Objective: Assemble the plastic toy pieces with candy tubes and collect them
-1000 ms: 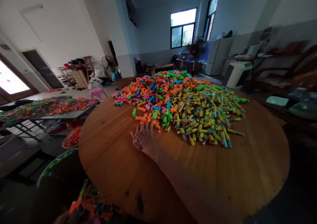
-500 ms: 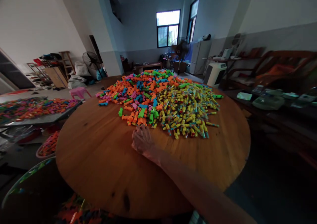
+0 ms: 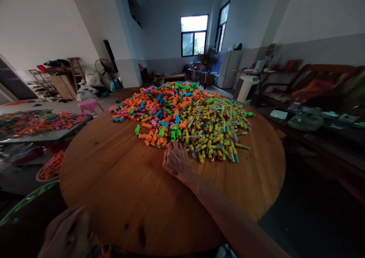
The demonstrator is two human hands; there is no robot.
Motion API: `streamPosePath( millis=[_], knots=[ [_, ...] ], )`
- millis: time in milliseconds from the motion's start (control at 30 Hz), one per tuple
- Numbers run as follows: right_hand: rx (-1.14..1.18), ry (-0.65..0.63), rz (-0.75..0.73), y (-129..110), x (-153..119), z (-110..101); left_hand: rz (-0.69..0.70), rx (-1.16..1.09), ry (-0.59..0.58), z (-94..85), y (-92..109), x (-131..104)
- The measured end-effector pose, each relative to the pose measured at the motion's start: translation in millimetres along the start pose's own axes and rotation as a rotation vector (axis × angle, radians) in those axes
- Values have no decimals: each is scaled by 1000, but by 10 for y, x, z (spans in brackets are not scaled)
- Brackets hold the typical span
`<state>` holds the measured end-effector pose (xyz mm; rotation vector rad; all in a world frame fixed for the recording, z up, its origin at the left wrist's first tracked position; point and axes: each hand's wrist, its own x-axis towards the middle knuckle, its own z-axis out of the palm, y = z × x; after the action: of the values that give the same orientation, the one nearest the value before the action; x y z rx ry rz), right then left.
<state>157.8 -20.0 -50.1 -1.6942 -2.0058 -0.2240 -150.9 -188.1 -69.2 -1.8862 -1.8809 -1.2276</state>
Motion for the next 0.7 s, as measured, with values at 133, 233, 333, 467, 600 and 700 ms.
streamPosePath(
  millis=[133, 233, 333, 467, 600, 700],
  knots=[
    [-7, -21, -36, 99, 41, 82, 444, -192, -243, 420, 921, 964],
    [-2, -52, -63, 162, 107, -1, 580, -119, -462, 949, 1318, 1448],
    [-9, -88, -45, 203, 182, -119, 652, -48, -518, 1431, 1391, 1662],
    [-26, -154, -36, 266, 279, -154, 692, -23, -516, 1747, 1262, 1742],
    [-30, -203, -8, 341, 398, -85, 654, 10, -477, 1831, 1096, 1800],
    [-9, -212, 20, 401, 495, -59, 640, 25, -452, 1912, 973, 1869]
  ],
)
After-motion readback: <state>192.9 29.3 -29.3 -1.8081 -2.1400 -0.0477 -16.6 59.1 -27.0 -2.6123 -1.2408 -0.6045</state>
